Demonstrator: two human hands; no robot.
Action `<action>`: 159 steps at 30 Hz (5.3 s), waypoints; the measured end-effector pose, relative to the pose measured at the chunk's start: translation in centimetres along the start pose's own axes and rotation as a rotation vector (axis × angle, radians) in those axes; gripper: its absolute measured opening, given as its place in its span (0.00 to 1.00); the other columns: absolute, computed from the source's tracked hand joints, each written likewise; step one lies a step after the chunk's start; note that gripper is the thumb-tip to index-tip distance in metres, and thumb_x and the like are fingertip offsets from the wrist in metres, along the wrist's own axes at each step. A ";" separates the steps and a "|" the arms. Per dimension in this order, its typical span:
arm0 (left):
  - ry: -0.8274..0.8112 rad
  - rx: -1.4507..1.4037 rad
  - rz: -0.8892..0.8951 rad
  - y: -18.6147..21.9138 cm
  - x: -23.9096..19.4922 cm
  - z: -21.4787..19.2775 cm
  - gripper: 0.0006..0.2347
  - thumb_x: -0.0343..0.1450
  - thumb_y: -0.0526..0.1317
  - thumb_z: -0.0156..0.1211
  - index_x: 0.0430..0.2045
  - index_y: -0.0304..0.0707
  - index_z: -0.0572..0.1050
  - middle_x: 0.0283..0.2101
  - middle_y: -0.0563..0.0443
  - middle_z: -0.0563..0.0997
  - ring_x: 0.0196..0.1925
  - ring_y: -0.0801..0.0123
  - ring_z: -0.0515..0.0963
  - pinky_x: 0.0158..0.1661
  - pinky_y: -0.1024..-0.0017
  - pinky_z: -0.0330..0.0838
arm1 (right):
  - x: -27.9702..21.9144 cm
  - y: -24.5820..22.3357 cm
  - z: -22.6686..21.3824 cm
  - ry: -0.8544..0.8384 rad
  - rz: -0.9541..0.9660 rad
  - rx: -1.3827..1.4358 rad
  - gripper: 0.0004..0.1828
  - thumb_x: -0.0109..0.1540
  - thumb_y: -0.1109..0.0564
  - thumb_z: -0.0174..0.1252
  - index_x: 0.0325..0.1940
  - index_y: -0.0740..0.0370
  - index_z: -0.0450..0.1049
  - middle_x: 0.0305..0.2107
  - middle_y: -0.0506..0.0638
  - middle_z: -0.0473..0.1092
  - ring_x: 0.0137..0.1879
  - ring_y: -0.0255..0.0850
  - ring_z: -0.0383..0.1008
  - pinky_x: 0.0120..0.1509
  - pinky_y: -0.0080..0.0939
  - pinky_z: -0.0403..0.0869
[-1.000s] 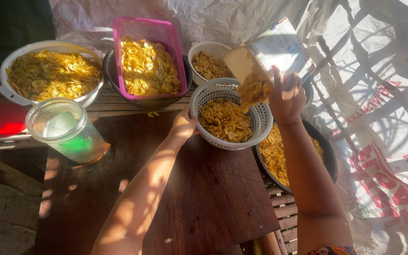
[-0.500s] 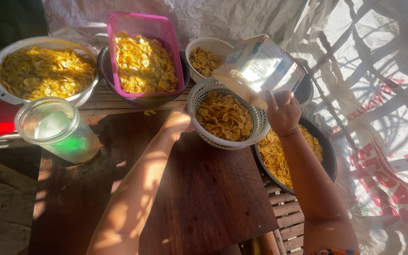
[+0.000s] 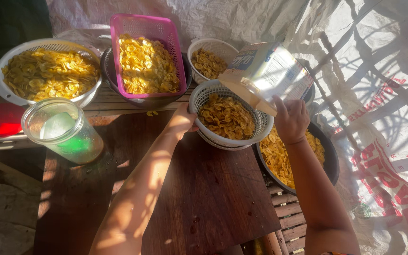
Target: The person sorts yellow corn flakes from a large black bowl into a white square container using their hands. They then use a green scoop to transfer a liquid from a glass jar into the container with the flakes. The person shakes the container to mix the contents and pours the flakes into a blue colander. This process is repeated with additional batches of flakes.
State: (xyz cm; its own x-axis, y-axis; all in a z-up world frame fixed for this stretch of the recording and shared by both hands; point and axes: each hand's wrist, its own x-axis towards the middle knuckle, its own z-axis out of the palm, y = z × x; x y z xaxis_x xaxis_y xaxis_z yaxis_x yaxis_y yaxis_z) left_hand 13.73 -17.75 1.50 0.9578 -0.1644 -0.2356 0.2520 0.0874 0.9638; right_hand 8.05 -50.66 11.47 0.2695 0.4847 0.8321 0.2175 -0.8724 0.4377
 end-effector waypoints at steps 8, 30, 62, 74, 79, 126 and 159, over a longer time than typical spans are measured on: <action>0.012 0.087 -0.035 0.6 0.9 0.2 0.19 0.74 0.33 0.52 0.62 0.35 0.64 0.48 0.41 0.79 0.37 0.63 0.83 0.33 0.68 0.84 | 0.2 0.3 -0.6 0.050 -0.007 0.032 0.17 0.60 0.66 0.66 0.51 0.50 0.79 0.30 0.42 0.64 0.35 0.37 0.67 0.33 0.36 0.67; 0.031 0.116 0.037 0.0 0.1 0.1 0.17 0.75 0.35 0.53 0.60 0.33 0.66 0.47 0.42 0.80 0.37 0.63 0.83 0.33 0.68 0.83 | -0.8 0.4 -1.7 -0.047 0.043 -0.011 0.23 0.60 0.67 0.64 0.56 0.45 0.80 0.31 0.41 0.65 0.35 0.37 0.67 0.32 0.37 0.65; 0.045 0.072 -0.015 -0.8 1.0 -0.1 0.23 0.73 0.33 0.53 0.65 0.32 0.58 0.42 0.39 0.80 0.33 0.61 0.83 0.30 0.68 0.80 | -1.2 0.8 -1.2 0.000 0.113 -0.033 0.25 0.60 0.69 0.62 0.56 0.46 0.79 0.29 0.43 0.61 0.34 0.37 0.64 0.32 0.36 0.64; 0.353 0.625 0.723 11.3 -6.8 -4.7 0.23 0.76 0.45 0.64 0.58 0.24 0.70 0.56 0.29 0.74 0.58 0.45 0.74 0.56 0.59 0.68 | 9.0 -2.5 1.5 -0.070 1.142 1.252 0.35 0.54 0.74 0.42 0.67 0.63 0.62 0.48 0.56 0.73 0.52 0.44 0.75 0.56 0.39 0.74; 0.363 0.601 0.513 13.9 -16.7 -7.1 0.16 0.70 0.41 0.61 0.49 0.31 0.74 0.45 0.40 0.78 0.41 0.56 0.82 0.43 0.63 0.76 | 13.5 -10.9 -0.4 -0.655 1.175 1.372 0.32 0.58 0.65 0.53 0.68 0.60 0.63 0.46 0.50 0.76 0.53 0.40 0.75 0.58 0.36 0.70; 0.268 0.801 -0.138 -11.6 -18.9 -23.4 0.32 0.65 0.46 0.66 0.68 0.49 0.64 0.38 0.45 0.84 0.32 0.65 0.86 0.33 0.67 0.82 | 14.8 5.8 39.8 -0.561 1.567 1.195 0.08 0.62 0.60 0.57 0.41 0.69 0.73 0.29 0.55 0.75 0.28 0.43 0.82 0.29 0.44 0.83; -0.080 0.677 0.053 -19.8 -17.0 -30.0 0.36 0.66 0.43 0.64 0.70 0.36 0.56 0.54 0.34 0.84 0.55 0.44 0.82 0.58 0.50 0.67 | 5.8 2.9 41.2 -0.539 1.131 0.318 0.39 0.60 0.61 0.51 0.76 0.46 0.55 0.48 0.57 0.77 0.52 0.59 0.77 0.57 0.56 0.73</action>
State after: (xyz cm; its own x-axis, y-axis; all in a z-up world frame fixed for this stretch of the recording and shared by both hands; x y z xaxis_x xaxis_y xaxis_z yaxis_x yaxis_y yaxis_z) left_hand -3.45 12.80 -17.37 0.9469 -0.2510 -0.2012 0.0386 -0.5322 0.8457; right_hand 48.87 -47.82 3.55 0.7755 -0.4794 0.4107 -0.1859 -0.7952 -0.5772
